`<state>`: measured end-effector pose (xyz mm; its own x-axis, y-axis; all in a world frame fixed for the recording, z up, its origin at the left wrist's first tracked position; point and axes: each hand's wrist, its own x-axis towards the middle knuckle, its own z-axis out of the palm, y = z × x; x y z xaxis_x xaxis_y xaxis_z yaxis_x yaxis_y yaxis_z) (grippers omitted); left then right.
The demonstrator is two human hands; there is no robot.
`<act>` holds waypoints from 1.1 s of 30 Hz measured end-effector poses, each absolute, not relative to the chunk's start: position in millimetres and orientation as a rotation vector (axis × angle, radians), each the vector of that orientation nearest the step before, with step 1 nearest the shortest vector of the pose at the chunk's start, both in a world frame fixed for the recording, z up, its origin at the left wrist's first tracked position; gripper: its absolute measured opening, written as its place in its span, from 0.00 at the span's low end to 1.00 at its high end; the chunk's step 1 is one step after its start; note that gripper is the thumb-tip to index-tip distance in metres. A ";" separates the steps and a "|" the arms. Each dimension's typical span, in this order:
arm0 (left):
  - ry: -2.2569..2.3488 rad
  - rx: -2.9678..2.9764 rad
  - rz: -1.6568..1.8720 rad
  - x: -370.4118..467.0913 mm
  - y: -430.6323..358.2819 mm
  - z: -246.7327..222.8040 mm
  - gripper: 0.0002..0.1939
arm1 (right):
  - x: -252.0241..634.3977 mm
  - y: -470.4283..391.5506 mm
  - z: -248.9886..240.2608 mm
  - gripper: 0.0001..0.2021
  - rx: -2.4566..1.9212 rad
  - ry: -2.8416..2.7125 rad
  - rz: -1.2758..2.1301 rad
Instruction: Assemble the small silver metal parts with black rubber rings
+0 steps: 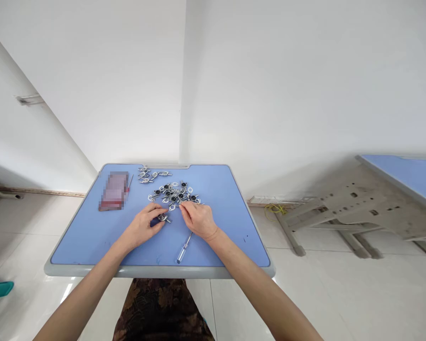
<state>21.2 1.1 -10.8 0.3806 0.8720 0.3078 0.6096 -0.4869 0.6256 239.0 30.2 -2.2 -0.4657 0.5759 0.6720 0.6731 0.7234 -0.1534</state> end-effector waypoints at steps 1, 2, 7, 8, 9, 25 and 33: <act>1.284 2.217 0.866 20.9 1.0 -10.1 0.17 | 244.7 24.8 4.6 0.08 -0.945 -2.231 -0.083; 1.283 2.201 0.864 20.6 0.8 -9.2 0.18 | 250.4 16.9 11.8 0.09 -0.897 -2.362 0.019; 1.241 2.186 0.834 18.3 -0.8 -5.6 0.22 | 267.7 -35.9 30.1 0.21 -0.748 -2.918 0.072; 1.235 2.190 0.831 18.0 -1.0 -5.5 0.22 | 268.3 -42.7 28.6 0.21 -0.731 -2.970 0.025; 1.234 2.195 0.829 17.7 -1.0 -5.6 0.22 | 268.3 -46.8 26.2 0.20 -0.708 -3.011 -0.018; 1.307 2.235 0.769 18.3 1.8 -3.3 0.08 | 205.5 37.1 15.1 0.19 -0.704 -1.754 0.989; 1.273 2.210 0.815 18.5 3.6 -5.8 0.09 | 206.1 28.5 4.2 0.13 -0.765 -1.874 0.893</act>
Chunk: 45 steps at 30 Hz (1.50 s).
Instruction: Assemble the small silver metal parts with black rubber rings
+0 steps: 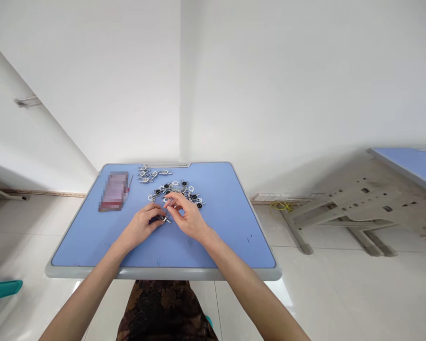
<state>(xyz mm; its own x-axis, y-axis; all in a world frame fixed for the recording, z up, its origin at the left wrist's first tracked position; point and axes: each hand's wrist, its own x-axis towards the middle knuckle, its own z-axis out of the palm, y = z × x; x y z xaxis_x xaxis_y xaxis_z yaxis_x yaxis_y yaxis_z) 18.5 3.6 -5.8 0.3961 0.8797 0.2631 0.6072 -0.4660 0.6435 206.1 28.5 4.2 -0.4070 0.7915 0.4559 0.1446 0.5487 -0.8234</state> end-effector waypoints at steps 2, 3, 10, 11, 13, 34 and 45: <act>1.275 2.206 0.801 18.4 4.1 -6.3 0.09 | 206.3 29.1 3.4 0.12 -0.762 -1.900 0.862; 1.276 2.206 0.795 18.4 4.3 -6.5 0.09 | 206.2 29.4 3.0 0.12 -0.757 -1.914 0.848; 1.296 2.198 0.791 19.3 3.3 -4.5 0.09 | 206.8 29.3 4.9 0.13 -0.740 -2.017 0.724; 1.295 2.195 0.792 19.5 3.0 -3.8 0.09 | 206.9 29.4 5.8 0.13 -0.737 -2.035 0.688; 1.290 2.190 0.798 19.8 2.6 -2.9 0.09 | 206.4 29.2 7.1 0.14 -0.722 -2.068 0.614; 1.284 2.304 0.810 17.6 5.0 -13.9 0.08 | 190.2 27.3 5.6 0.10 -0.768 -1.959 0.420; 1.288 2.277 0.819 19.3 5.4 -11.6 0.07 | 194.1 30.7 10.3 0.18 -0.677 -2.055 0.496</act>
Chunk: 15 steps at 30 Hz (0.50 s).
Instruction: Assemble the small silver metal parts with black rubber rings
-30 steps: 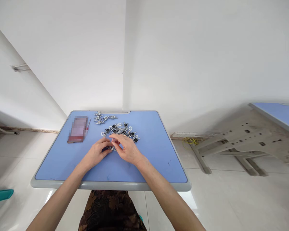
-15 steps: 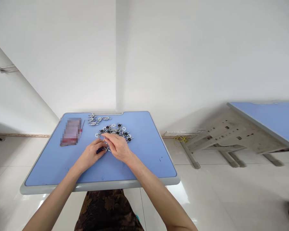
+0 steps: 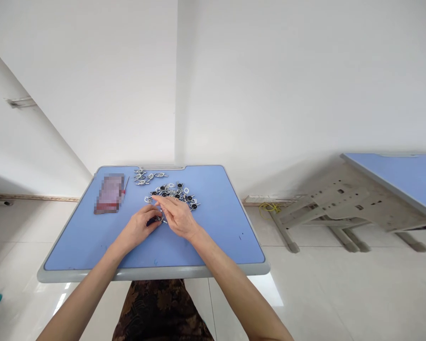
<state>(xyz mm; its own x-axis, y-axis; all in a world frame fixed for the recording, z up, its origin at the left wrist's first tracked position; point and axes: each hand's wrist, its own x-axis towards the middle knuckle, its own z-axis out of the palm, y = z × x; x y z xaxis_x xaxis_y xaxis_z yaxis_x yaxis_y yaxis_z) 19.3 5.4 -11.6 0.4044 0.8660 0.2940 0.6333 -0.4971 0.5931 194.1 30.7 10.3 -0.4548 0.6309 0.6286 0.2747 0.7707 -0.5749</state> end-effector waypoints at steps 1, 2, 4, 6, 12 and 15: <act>1.285 2.277 0.818 19.2 5.5 -11.9 0.07 | 194.5 31.1 9.8 0.18 -0.679 -2.037 0.490; 1.281 2.276 0.816 19.0 5.6 -12.1 0.07 | 194.6 31.6 9.0 0.16 -0.692 -2.010 0.478; 1.277 2.274 0.813 18.7 5.6 -12.1 0.08 | 193.8 32.2 7.0 0.12 -0.752 -1.941 0.450; 1.281 2.271 0.808 18.6 5.3 -11.6 0.09 | 192.4 32.2 5.0 0.07 -0.818 -1.890 0.419; 1.292 2.260 0.791 18.8 4.8 -10.2 0.09 | 190.0 33.0 0.9 0.06 -0.863 -1.915 0.386; 1.298 2.263 0.789 18.6 5.3 -10.8 0.09 | 190.7 35.0 1.1 0.09 -0.862 -1.946 0.367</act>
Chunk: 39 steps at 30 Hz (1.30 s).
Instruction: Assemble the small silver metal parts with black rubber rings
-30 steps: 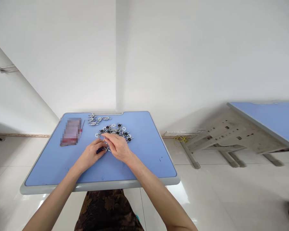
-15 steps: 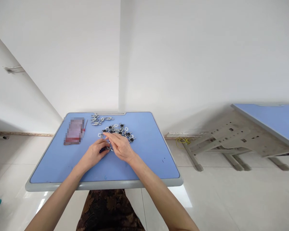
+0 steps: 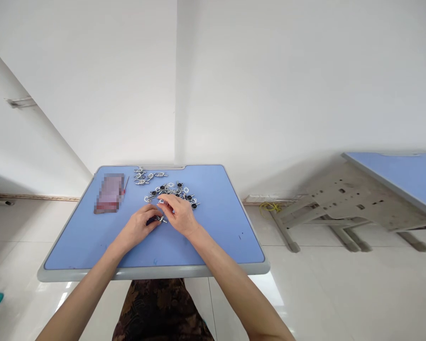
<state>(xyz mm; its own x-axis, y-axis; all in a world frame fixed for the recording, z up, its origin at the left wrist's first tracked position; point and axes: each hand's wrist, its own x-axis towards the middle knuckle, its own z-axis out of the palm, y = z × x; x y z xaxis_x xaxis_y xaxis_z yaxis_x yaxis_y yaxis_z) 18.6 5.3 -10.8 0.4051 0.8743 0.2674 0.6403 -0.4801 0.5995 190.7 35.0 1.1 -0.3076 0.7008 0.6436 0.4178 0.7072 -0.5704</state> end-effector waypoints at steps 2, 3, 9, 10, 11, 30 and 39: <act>1.303 2.261 0.791 18.4 5.6 -11.0 0.09 | 191.8 35.6 2.9 0.10 -0.842 -1.993 0.383; 1.303 2.257 0.791 18.2 5.6 -11.0 0.09 | 192.6 35.5 4.2 0.11 -0.828 -2.020 0.421; 1.293 2.215 0.771 17.5 6.4 -10.4 0.08 | 195.4 34.7 3.8 0.13 -0.796 -1.973 0.706; 1.293 2.212 0.768 17.5 6.6 -10.5 0.08 | 194.8 34.9 2.3 0.11 -0.812 -1.932 0.710; 1.293 2.211 0.766 17.5 6.7 -10.8 0.08 | 194.1 35.2 0.9 0.09 -0.834 -1.900 0.699; 1.269 2.193 0.781 17.1 6.0 -11.2 0.08 | 187.3 35.3 1.5 0.06 -0.946 -1.882 0.666; 1.308 2.274 0.757 14.9 5.4 -7.3 0.08 | 193.4 34.8 2.8 0.05 -0.896 -1.870 0.820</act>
